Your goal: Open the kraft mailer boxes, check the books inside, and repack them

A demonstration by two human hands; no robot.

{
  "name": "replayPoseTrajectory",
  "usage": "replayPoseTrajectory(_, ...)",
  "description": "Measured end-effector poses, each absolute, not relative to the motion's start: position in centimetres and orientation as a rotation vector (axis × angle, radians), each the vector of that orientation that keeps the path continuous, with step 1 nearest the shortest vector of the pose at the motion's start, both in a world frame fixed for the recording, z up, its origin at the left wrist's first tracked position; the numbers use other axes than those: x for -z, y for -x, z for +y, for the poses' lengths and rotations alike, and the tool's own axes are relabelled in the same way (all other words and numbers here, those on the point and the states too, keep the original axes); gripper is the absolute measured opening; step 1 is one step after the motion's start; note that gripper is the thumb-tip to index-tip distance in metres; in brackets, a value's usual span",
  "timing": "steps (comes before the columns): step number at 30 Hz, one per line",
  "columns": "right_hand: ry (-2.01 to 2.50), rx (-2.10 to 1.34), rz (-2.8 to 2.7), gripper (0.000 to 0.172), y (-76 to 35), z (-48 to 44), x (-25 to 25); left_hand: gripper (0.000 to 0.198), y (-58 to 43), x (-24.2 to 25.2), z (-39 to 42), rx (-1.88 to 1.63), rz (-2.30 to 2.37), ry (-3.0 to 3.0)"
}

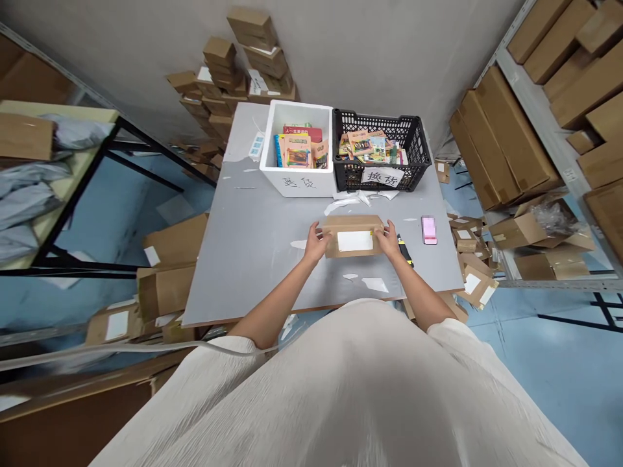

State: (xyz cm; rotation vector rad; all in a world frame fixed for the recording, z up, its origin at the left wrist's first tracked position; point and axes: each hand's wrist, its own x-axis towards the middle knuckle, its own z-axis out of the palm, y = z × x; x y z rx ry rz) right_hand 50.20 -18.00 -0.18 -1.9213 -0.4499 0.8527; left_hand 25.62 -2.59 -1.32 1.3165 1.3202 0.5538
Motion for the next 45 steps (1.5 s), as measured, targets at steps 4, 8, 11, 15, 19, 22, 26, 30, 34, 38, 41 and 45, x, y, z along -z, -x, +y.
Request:
replayPoseTrajectory(4,2.062,-0.823,-0.438,0.086,-50.3,-18.5,0.7,0.071,-25.1,1.4,-2.9,-0.465,1.411,-1.391)
replayPoseTrajectory(8,2.184,-0.887,-0.425,0.07,-49.9,-20.3,2.4,0.059,-23.8,2.5,-4.4,-0.342,1.46,-1.433)
replayPoseTrajectory(11,2.206,-0.947,-0.409,0.06,-49.4,-21.9,3.5,0.053,-22.6,3.4,-5.6,-0.286,1.47,-1.451)
replayPoseTrajectory(15,2.2,-1.012,-0.379,0.063,-48.9,-23.1,4.1,0.046,-21.5,4.1,-6.6,-0.192,1.465,-1.44)
replayPoseTrajectory(19,2.095,-1.016,-0.377,0.07,-49.1,-23.0,3.6,0.052,-21.1,4.1,-6.6,-0.175,1.451,-1.43)
replayPoseTrajectory(22,1.987,-1.03,-0.387,0.075,-49.3,-22.0,2.8,0.057,-21.9,3.7,-5.8,-0.223,1.416,-1.42)
replayPoseTrajectory(26,1.892,-1.086,-0.395,0.086,-49.5,-20.5,1.6,0.066,-24.3,2.9,-4.5,-0.308,1.355,-1.351)
replayPoseTrajectory(30,1.867,-1.154,-0.422,0.091,-49.5,-20.2,0.6,0.08,-26.6,2.0,-4.3,-0.359,1.324,-1.236)
replayPoseTrajectory(34,1.87,-1.09,-0.409,0.096,-50.0,-20.3,-0.2,0.089,-26.9,1.4,-4.2,-0.406,1.305,-1.217)
replayPoseTrajectory(38,1.876,-0.977,-0.399,0.092,-50.5,-20.0,-0.7,0.086,-26.2,1.1,-3.8,-0.454,1.333,-1.265)
replayPoseTrajectory(41,1.904,-0.915,-0.385,0.086,-50.4,-20.0,-0.4,0.078,-25.8,1.0,-3.9,-0.461,1.387,-1.339)
replayPoseTrajectory(45,2.088,-0.873,-0.35,0.077,-50.4,-20.9,0.9,0.053,-25.3,0.9,-4.9,-0.393,1.434,-1.406)
